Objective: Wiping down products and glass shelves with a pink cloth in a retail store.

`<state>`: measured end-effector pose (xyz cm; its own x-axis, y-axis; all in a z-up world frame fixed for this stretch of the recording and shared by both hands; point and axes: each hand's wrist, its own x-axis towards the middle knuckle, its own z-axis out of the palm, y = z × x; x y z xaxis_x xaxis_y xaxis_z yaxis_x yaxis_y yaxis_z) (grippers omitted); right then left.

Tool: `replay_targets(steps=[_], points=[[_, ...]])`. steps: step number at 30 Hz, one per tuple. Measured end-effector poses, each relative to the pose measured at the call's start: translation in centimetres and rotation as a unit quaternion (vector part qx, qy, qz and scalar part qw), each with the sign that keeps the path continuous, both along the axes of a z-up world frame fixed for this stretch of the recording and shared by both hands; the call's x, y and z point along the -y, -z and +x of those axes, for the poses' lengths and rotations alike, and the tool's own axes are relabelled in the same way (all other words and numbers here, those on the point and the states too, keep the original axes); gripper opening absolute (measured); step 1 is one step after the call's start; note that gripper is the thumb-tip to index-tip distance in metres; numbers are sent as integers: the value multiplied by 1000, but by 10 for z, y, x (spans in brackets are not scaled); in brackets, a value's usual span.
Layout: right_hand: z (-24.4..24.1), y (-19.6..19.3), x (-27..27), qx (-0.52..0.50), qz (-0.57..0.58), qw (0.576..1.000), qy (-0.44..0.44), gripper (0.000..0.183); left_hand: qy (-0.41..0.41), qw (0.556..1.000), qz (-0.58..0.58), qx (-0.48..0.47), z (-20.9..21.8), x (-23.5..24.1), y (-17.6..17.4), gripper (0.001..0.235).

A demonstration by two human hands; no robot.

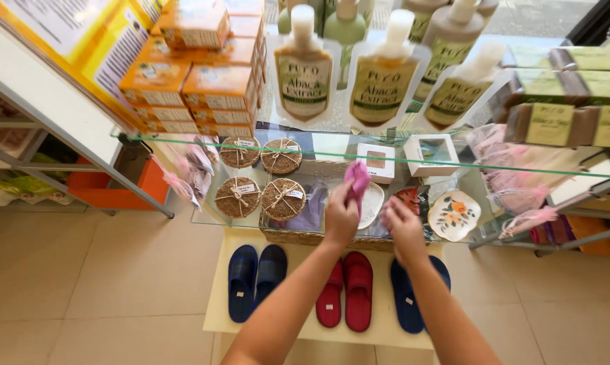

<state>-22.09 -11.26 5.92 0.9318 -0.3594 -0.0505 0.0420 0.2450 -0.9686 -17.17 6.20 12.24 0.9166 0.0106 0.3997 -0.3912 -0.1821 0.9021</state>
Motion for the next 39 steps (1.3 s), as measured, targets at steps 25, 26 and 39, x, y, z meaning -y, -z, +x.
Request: replay_targets(steps=[25, 26, 39], points=[[-173, -107, -144, -250, 302, 920, -15, 46, 82, 962, 211, -154, -119, -95, -8, 36], [-167, -102, -144, -249, 288, 924, -26, 45, 62, 957, 246, -143, -100, -97, 0, 43], [-188, -71, -154, -311, 287, 906, -28, 38, 142, 890, 370, -225, -90, -86, 10, 51]])
